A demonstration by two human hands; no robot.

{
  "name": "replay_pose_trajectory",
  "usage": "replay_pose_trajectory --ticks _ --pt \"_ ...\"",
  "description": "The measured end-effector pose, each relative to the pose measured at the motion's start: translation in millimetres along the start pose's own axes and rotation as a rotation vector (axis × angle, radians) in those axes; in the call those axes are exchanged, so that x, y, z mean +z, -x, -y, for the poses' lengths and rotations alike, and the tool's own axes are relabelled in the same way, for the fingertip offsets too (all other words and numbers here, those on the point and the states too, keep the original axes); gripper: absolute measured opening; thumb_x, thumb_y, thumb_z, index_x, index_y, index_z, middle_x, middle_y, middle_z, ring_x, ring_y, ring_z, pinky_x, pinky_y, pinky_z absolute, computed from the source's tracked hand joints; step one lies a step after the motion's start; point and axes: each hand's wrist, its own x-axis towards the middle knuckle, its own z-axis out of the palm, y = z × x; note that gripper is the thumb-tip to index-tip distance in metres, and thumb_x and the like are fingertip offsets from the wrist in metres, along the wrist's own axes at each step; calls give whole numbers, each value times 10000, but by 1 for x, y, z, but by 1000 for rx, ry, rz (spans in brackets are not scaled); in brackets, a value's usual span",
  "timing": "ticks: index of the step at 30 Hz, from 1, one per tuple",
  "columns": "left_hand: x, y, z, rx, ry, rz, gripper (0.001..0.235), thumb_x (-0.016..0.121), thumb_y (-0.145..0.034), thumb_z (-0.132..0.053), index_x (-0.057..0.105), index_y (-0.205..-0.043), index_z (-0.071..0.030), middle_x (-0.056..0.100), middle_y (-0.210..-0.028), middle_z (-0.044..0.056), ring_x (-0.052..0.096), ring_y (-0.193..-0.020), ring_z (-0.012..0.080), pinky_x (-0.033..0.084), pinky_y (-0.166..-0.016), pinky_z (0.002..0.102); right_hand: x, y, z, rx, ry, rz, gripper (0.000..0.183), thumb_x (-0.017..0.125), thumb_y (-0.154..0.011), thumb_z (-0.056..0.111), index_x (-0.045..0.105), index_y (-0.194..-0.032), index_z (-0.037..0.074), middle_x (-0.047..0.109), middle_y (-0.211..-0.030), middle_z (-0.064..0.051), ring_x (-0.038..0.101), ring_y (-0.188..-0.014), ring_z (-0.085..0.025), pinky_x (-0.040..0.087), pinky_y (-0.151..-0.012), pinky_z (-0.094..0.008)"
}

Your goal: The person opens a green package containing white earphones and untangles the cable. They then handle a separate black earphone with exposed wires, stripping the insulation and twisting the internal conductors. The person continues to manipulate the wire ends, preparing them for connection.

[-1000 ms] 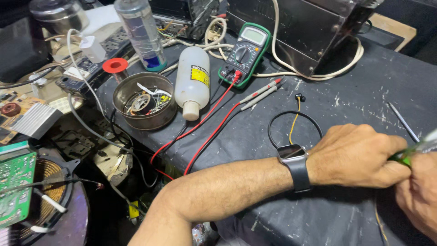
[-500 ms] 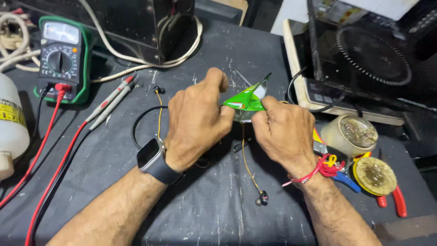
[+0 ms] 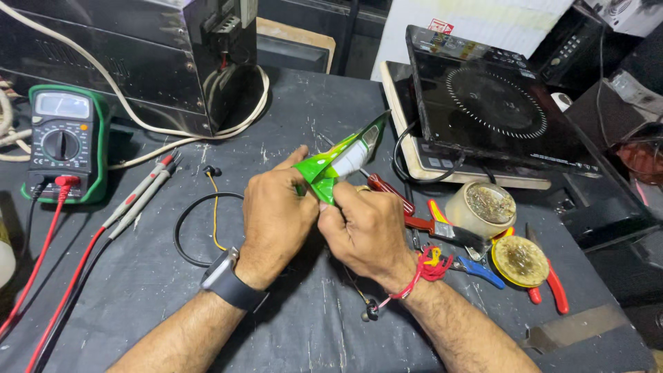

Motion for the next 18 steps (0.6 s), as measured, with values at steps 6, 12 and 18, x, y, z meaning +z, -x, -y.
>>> replay_pose_trajectory --ticks 6,12,18 --pt "-3 -14 18 -59 716 254 226 735 -856 -43 798 -1069 -1 795 -986 46 670 -850 49 570 -751 267 -19 1 0 -270 -51 -101 169 688 -946 201 640 -873 56 613 -706 -87 631 -617 -274 496 -609 -388" --pt "-16 -17 31 20 719 334 235 753 -884 -78 778 -1110 -20 793 -1025 2 677 -905 52 561 -838 259 -31 -25 -38 434 -694 -167 430 523 -1084 338 495 -1381 28 628 -1264 -33 598 -1134 -92 500 -999 -264" --pt "-14 -14 42 195 616 315 286 796 -849 -98 739 -1114 -11 663 -1112 44 644 -1037 123 517 -941 285 0 -11 -68 569 -926 -160 241 561 -1084 167 566 -1220 -31 687 -1069 -55 627 -939 -84 528 -871 -271"
